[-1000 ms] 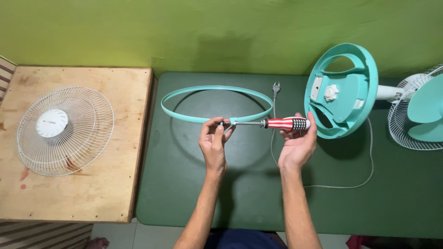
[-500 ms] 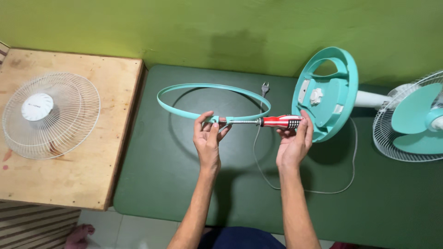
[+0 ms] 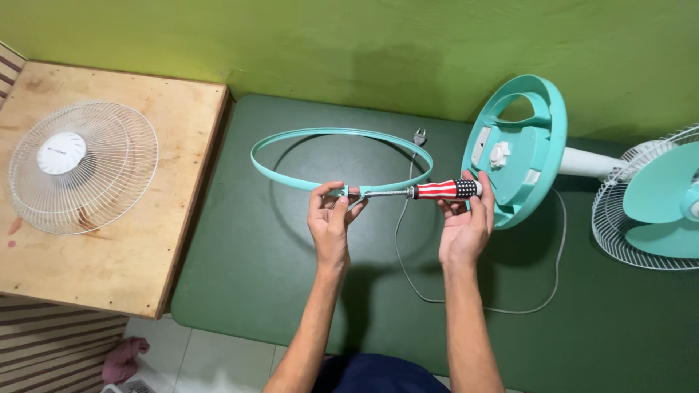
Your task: The person assembles a teal table fan by first tightening a screw on a plastic ring, then attaching the rear and front wire cages to the fan head. They use a screwdriver to secure the front cage and then reposition the fan on the table.
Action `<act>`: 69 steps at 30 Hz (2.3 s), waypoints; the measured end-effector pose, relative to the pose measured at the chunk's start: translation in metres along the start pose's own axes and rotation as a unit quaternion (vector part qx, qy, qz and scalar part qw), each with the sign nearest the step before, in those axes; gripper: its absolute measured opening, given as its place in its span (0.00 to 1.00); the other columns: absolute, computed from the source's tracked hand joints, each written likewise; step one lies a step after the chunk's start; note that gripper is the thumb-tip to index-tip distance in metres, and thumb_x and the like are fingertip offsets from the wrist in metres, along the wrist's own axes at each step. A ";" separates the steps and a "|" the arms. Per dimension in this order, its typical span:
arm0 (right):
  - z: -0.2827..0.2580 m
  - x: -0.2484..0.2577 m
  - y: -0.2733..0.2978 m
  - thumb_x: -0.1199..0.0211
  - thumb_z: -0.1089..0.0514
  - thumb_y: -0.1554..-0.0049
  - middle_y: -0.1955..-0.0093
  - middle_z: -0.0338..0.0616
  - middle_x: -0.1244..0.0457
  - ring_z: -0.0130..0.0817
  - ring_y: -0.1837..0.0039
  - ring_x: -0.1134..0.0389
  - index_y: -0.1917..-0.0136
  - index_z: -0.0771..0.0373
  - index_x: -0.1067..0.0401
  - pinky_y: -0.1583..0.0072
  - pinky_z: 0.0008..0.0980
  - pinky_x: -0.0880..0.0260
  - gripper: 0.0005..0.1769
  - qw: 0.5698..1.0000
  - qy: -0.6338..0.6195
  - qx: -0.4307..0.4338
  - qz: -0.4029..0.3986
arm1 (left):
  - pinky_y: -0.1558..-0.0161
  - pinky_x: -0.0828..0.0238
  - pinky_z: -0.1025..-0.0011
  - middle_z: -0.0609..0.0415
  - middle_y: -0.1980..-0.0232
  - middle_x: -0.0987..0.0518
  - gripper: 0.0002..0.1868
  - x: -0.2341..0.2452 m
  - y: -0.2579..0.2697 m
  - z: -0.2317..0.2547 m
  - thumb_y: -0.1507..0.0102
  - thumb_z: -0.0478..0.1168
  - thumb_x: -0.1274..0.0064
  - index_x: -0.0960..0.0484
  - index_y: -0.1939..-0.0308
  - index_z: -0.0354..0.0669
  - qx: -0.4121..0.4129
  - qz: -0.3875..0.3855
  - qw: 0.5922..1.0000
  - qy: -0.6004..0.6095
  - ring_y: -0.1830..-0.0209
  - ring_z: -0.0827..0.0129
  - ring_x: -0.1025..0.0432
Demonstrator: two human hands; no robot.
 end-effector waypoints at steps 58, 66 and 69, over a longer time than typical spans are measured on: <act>0.024 -0.012 -0.001 0.51 0.53 0.32 0.41 0.43 0.35 0.33 0.48 0.34 0.26 0.61 0.36 0.47 0.36 0.27 0.23 0.999 0.002 0.026 0.038 | 0.44 0.17 0.55 0.45 0.51 0.22 0.12 0.003 -0.016 0.010 0.30 0.29 0.55 0.29 0.42 0.36 -0.001 0.013 1.000 0.016 0.50 0.62 0.23; 0.029 -0.008 -0.003 0.52 0.53 0.33 0.36 0.45 0.35 0.33 0.46 0.34 0.26 0.58 0.38 0.44 0.38 0.26 0.24 0.999 0.008 0.004 0.033 | 0.44 0.17 0.55 0.45 0.51 0.23 0.12 0.004 -0.015 0.008 0.31 0.29 0.54 0.29 0.42 0.35 -0.006 0.007 1.000 0.006 0.49 0.62 0.22; 0.026 -0.005 -0.003 0.49 0.51 0.24 0.46 0.47 0.43 0.32 0.51 0.43 0.23 0.60 0.41 0.47 0.38 0.33 0.20 0.995 0.056 0.041 0.068 | 0.43 0.17 0.55 0.45 0.51 0.22 0.12 0.003 -0.014 0.005 0.30 0.29 0.54 0.29 0.43 0.35 -0.001 0.004 1.000 0.001 0.49 0.62 0.22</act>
Point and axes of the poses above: each hand's wrist, its own y-axis away from the middle knuckle, its own x-axis out of the back of the hand, z = x × y, the point moved 4 cm from there along -y, towards the middle knuckle
